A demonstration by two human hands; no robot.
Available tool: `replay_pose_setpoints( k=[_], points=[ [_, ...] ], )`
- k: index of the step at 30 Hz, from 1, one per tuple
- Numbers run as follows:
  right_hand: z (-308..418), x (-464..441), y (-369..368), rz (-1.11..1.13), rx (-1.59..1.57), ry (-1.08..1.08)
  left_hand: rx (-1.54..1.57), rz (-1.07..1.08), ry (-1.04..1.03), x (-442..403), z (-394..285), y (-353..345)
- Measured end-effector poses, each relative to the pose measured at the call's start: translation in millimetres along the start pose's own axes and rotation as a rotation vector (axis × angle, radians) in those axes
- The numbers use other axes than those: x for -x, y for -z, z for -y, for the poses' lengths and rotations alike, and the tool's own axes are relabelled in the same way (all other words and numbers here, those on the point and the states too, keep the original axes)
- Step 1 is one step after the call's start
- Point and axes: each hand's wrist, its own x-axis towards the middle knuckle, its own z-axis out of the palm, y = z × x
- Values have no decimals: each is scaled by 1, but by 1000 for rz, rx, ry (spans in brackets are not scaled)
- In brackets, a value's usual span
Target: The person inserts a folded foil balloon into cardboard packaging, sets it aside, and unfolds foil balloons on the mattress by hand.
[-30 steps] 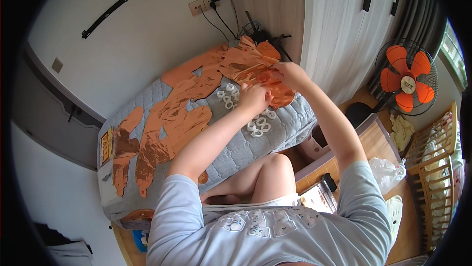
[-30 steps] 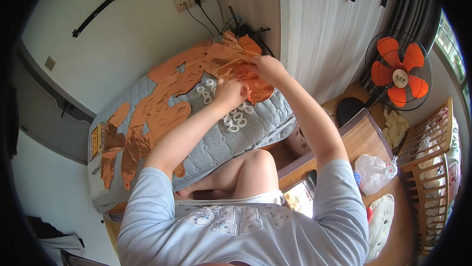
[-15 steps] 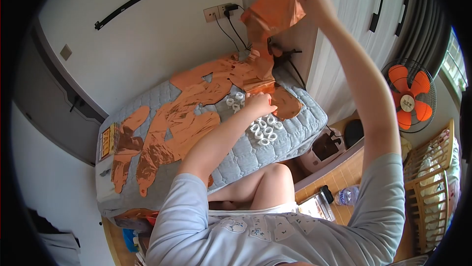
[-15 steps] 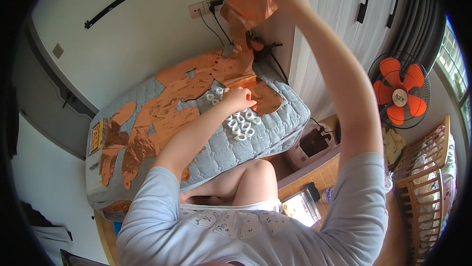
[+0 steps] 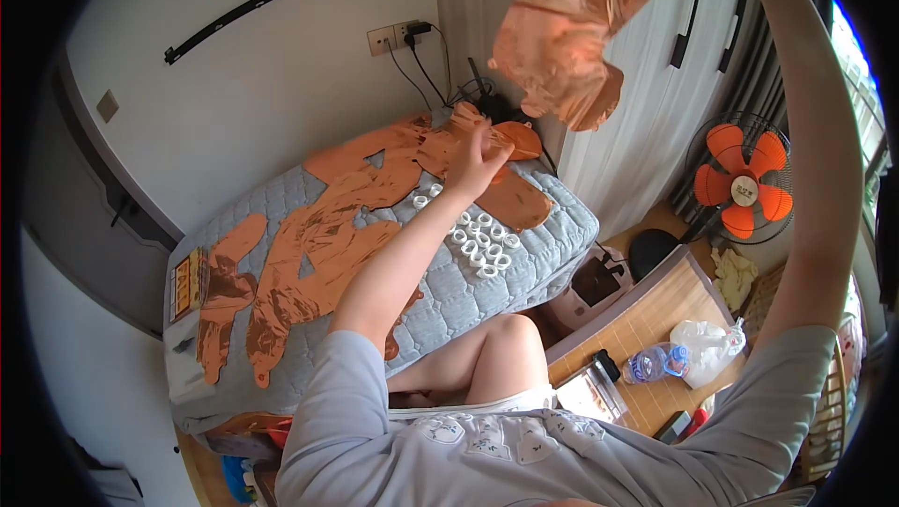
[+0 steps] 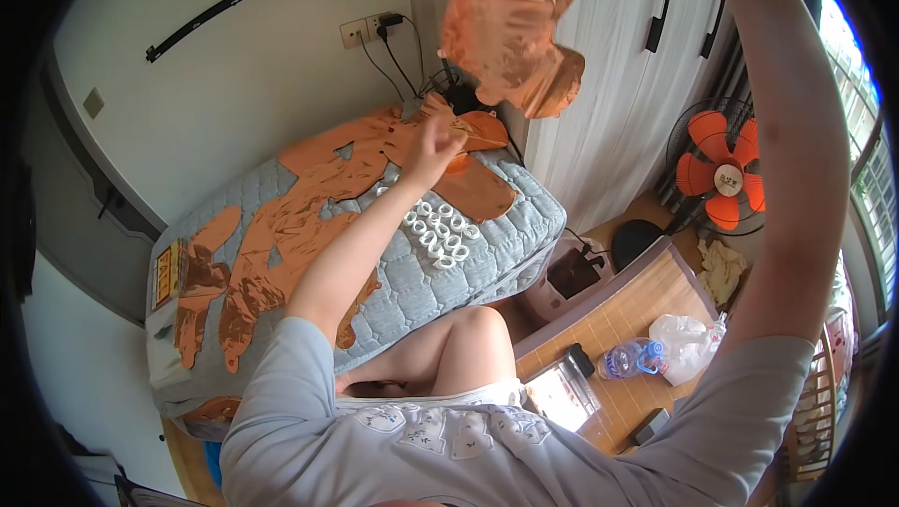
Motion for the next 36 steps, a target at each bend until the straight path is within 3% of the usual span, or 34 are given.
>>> replay_pose_setpoints(
  k=[2,3,6,7,9,11,13,17,19,21,22,23,25,27,29,30,32,35,36],
  points=[
    [19,6,11,63,-24,-4,230,-116,-207,-3,-36,15],
    [24,8,14,124,-54,-8,233,-118,-206,-5,-52,24],
    [42,16,15,152,-241,-52,-49,-261,-408,-8,-73,41],
    [48,17,17,152,-246,-43,-53,-268,-403,-6,-72,45],
    [62,18,21,334,-404,-323,462,282,-122,-2,-69,55],
    [63,19,14,356,-402,-306,499,301,-81,11,-59,65],
    [48,20,-9,243,-225,-148,582,343,-8,24,-48,76],
    [43,14,-43,235,-301,-36,590,239,12,46,-43,107],
    [49,11,-60,212,-226,-51,575,212,67,49,-29,122],
    [67,8,-67,286,-344,-238,525,180,99,48,-19,140],
    [57,5,-93,149,-386,-142,480,152,133,46,-14,149],
    [47,-2,-119,148,-386,-134,480,144,132,43,-8,160],
    [36,-18,-156,-254,-931,526,361,60,106,33,4,184],
    [98,-24,-119,-239,-1063,581,295,-40,48,25,13,213],
    [147,-21,-96,-62,-636,-126,340,-254,49,19,17,247],
    [163,-20,-95,-69,-481,-52,337,-262,51,17,21,266],
    [208,-1,-97,-111,-650,78,-63,-327,86,22,29,304],
    [269,32,-117,-227,-525,406,-266,-357,7,48,38,346],
    [292,46,-121,-226,-534,518,-205,-334,10,56,55,360]
  ],
)
